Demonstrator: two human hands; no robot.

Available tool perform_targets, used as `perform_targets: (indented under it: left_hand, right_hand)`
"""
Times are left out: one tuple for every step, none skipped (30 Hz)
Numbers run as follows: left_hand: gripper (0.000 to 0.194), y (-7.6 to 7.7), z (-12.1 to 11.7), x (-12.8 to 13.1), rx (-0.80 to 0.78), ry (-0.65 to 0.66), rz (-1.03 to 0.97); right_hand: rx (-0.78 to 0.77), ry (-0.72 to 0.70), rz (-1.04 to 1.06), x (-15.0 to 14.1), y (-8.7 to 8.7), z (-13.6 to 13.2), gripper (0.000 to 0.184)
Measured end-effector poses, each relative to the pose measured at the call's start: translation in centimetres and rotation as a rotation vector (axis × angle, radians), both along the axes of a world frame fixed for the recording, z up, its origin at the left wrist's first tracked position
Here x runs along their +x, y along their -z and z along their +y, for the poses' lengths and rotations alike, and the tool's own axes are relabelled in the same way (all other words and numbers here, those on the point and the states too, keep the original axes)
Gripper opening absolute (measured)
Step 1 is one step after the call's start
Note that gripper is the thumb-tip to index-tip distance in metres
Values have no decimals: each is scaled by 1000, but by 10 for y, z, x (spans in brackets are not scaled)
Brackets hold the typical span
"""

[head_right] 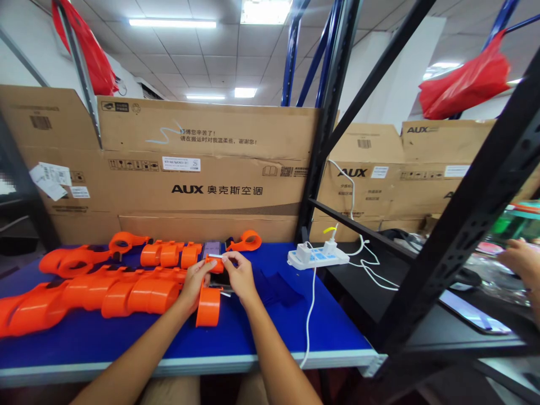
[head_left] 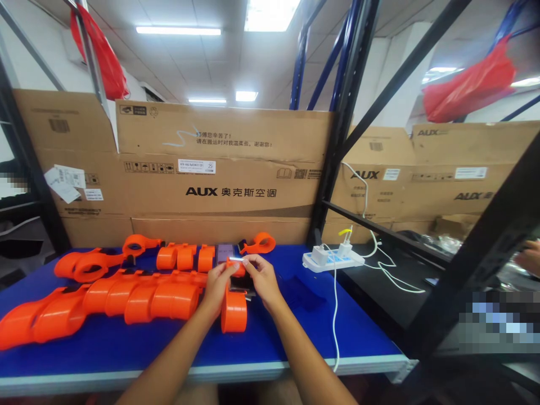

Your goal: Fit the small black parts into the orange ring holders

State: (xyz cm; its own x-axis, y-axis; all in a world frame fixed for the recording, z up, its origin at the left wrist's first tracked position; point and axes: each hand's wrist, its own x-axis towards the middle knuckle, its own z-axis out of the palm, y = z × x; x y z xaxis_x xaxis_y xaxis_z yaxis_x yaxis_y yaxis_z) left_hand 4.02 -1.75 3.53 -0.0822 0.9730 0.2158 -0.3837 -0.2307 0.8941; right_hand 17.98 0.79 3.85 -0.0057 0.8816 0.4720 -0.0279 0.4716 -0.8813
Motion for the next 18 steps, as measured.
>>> perform_targets:
  left_hand:
    - [29,-1,0,0,5,3,-3]
    - [29,-1,-1,-1,11,2,-5]
    - [28,-2,-1,-1,15,0,-7]
    - [28,-2,-1,-1,18,-3,-8]
    - [29,-3,-1,-2,18,-8,-9]
    - [30,-3,-1,-2,17,-13,-11]
    - [31,-2,0,-2,16,-18,-10]
    - [32,-2,1,-3,15,-25,-9]
    - [33,-1,1,-4,13,-33,-8]
    - [33,0,2,-4,9,-40,-7]
    - [33,1,3,-5,2,-45,-7]
    - [33,3,4,-6,-7,-47,-4]
    - [33,4,5,-7,-16,-47,-1]
    - [34,6,6,-8,-24,-46,3]
    - [35,7,7,-8,-29,-47,8]
    - [36,9,7,-8,-30,-49,11]
    - [37,10,7,-8,-28,-54,13]
    - [38,11,8,-8,-25,-60,12]
  right_hand:
    - [-2,9,-1,1,0,0,31]
    - [-4,18,0,1,-1,0,31]
    - [-5,26,4,1,-1,0,32]
    - [-6,32,9,2,-1,0,32]
    - [-7,38,17,2,-1,0,32]
    - [-9,42,26,3,-1,0,32]
    - [-11,46,37,3,-1,1,32]
    - [-13,51,49,3,-1,1,31]
    - [-16,56,63,4,-2,2,31]
    - [-20,63,81,4,-2,2,30]
    - [-26,72,104,5,-2,3,28]
    - [-31,80,127,6,-3,3,26]
    - [-35,88,150,6,-3,3,25]
    - [-36,94,168,7,-3,3,23]
    - [-33,96,181,7,-4,3,22]
    - [-27,95,188,7,-4,3,21]
    - [-18,92,191,7,-4,2,21]
    - [-9,90,193,7,-4,2,20]
